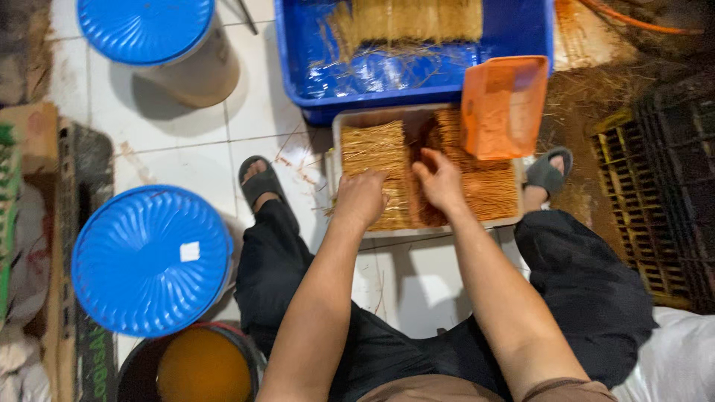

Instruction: The person sits on the floor and repeatedly picks up bundles of thin sticks from a blue tub, then places them into a white tub, arranging them neatly by hand.

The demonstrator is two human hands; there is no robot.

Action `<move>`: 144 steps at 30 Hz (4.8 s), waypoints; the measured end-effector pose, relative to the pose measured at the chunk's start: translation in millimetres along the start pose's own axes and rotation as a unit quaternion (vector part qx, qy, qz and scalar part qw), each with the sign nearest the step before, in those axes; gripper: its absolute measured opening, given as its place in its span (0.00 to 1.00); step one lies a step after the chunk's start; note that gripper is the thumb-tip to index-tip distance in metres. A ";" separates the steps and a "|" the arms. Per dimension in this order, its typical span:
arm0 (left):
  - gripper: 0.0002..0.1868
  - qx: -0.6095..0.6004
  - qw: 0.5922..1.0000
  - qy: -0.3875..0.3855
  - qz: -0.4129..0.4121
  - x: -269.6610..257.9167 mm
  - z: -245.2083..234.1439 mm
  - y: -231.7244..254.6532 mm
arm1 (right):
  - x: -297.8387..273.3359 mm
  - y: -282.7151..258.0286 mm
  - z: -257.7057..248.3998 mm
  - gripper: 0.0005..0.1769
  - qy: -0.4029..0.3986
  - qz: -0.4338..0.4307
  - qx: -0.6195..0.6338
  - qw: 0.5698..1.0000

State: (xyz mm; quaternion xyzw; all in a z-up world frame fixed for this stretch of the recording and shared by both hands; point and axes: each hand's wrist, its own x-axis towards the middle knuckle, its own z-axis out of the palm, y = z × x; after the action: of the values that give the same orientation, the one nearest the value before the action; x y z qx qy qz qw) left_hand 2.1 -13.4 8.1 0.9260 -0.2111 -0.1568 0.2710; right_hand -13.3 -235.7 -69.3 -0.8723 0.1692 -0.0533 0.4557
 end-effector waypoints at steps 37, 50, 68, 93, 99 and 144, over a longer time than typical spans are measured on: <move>0.18 0.123 0.953 -0.275 -0.040 -11.2 110.5 -10.6 | 25.8 -61.9 -1.0 0.09 -0.293 0.095 -0.240 0.921; 0.26 0.142 0.952 -0.270 -0.018 -8.7 119.2 4.3 | 27.5 -59.1 28.2 0.16 -0.250 0.095 -0.172 0.948; 0.21 0.162 0.939 -0.302 0.003 -5.4 124.6 8.0 | 29.1 -76.7 89.1 0.09 -0.268 0.005 -0.111 0.957; 0.21 0.167 0.985 -0.041 -0.020 -10.4 121.2 -43.6 | -4.8 -6.9 31.9 0.55 -0.131 0.298 0.285 0.902; 0.28 0.147 0.984 -0.098 -0.012 -26.2 122.6 -54.1 | -15.8 51.4 39.7 0.54 -0.191 0.090 0.186 0.959; 0.23 0.089 0.993 0.074 -0.012 -44.8 -17.1 10.9 | -27.1 -54.2 25.8 0.40 -0.253 -0.270 -0.295 0.881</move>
State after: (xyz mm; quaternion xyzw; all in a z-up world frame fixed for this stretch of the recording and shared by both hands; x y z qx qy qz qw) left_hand -33.0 7.0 35.9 0.9579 -0.1926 -0.0714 0.2008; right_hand -19.0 -177.7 -38.5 -0.9620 -0.1858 0.1007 0.1728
